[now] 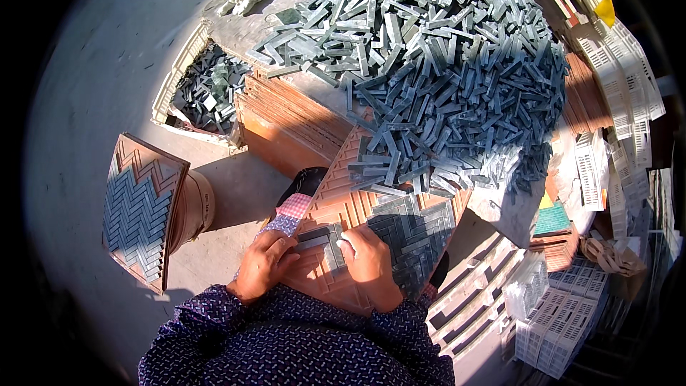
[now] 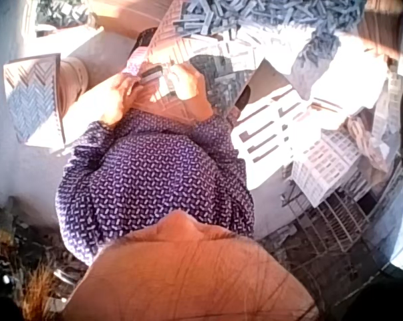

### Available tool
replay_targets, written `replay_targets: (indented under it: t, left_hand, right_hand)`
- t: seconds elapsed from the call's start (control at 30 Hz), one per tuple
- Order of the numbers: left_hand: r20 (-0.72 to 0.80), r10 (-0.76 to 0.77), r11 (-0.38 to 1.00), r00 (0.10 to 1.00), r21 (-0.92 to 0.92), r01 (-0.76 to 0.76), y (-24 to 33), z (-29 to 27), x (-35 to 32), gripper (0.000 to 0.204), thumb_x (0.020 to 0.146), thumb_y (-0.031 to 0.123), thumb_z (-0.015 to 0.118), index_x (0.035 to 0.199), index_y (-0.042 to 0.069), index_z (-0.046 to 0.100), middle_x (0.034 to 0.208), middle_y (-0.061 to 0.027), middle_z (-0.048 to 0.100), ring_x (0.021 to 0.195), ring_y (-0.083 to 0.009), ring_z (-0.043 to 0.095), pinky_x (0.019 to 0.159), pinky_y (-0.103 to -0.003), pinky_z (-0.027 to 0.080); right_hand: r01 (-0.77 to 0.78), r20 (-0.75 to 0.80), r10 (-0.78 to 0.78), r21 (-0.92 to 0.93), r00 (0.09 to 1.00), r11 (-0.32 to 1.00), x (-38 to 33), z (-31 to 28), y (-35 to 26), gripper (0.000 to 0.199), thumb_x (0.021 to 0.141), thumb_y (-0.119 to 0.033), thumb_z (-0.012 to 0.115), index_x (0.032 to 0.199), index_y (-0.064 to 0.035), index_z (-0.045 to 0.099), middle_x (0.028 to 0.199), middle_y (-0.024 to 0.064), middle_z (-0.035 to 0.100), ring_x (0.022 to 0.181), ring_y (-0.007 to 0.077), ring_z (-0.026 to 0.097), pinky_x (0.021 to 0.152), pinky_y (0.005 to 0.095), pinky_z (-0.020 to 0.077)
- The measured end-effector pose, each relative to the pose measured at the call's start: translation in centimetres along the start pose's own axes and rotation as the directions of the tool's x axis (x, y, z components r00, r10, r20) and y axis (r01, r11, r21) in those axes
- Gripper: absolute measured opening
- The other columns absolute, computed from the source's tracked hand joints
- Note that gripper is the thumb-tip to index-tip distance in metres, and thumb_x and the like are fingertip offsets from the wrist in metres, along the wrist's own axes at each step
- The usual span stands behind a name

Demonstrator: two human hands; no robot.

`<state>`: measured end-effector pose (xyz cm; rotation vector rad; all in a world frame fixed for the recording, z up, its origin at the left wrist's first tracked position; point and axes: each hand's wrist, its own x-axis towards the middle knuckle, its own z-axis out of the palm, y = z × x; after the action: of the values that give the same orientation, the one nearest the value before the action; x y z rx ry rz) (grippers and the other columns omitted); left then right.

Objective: The person picks small rectangular tiles from a large pile and places them one by one onto a wooden board, forming a herringbone pattern. The person continues arranging the tiles in a consistent orientation to extend the pattern across the board surface.

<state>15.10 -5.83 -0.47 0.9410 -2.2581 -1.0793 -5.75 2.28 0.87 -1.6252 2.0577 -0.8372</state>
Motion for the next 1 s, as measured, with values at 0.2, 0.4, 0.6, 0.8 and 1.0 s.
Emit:
replay_targets:
  t: [0.2,0.4,0.6,0.8,1.0]
  left_hand:
    - [0.051,-0.089,0.996,0.995,0.027,0.087,0.4,0.3,0.6,0.028,0.069,0.004,0.073,0.094,0.004,0.061,0.094,-0.0143,0.06,0.084,-0.0335,0.06,0.072,-0.039,0.05]
    - [0.023,-0.034,0.999,0.999,0.037,0.034,0.9,-0.2,0.6,0.021,0.074,0.004,0.069,0.093,0.002,0.062,0.089,-0.0147,0.06,0.081,-0.0355,0.06,0.07,-0.041,0.05]
    - [0.014,-0.025,0.999,1.0,0.032,0.024,0.5,0.0,0.7,0.016,0.076,0.003,0.068,0.091,0.002,0.062,0.089,-0.0142,0.061,0.08,-0.0345,0.061,0.07,-0.04,0.05]
    - [-0.019,-0.039,0.998,0.999,-0.057,0.038,0.1,0.4,0.2,0.02,0.073,0.001,0.07,0.092,0.004,0.065,0.088,-0.0124,0.062,0.078,-0.0319,0.062,0.068,-0.038,0.051]
    - [-0.051,0.084,0.996,0.995,0.048,-0.082,-0.7,0.7,-0.1,0.021,0.074,0.005,0.07,0.094,0.004,0.066,0.088,-0.011,0.062,0.078,-0.0307,0.062,0.067,-0.038,0.052]
  right_hand:
    - [-0.061,0.033,0.059,0.087,0.998,0.994,0.6,-1.4,-0.7,0.016,0.079,-0.009,0.068,0.093,-0.003,0.064,0.084,0.0135,0.064,0.071,0.0299,0.064,0.063,0.0359,0.0515]
    - [-0.004,0.048,-0.002,0.113,0.999,0.994,-0.1,-0.5,-0.4,0.022,0.08,-0.008,0.066,0.102,-0.0053,0.064,0.088,0.0122,0.064,0.076,0.0286,0.065,0.065,0.035,0.0523]
    - [0.247,0.017,-0.249,0.081,0.968,0.966,0.3,1.7,-0.4,0.023,0.077,-0.005,0.066,0.1,-0.0092,0.066,0.093,0.0073,0.059,0.081,0.0262,0.062,0.064,0.0348,0.0523]
    - [0.268,0.117,-0.273,0.061,0.955,0.962,0.9,2.2,0.0,0.023,0.075,-0.003,0.062,0.097,-0.0073,0.062,0.093,0.0078,0.057,0.086,0.028,0.06,0.068,0.0374,0.0511]
    - [0.165,-0.052,-0.158,0.18,0.986,0.97,1.6,0.1,-0.6,0.016,0.08,-0.002,0.065,0.096,-0.0036,0.063,0.088,0.0111,0.065,0.077,0.0281,0.064,0.067,0.0345,0.0519]
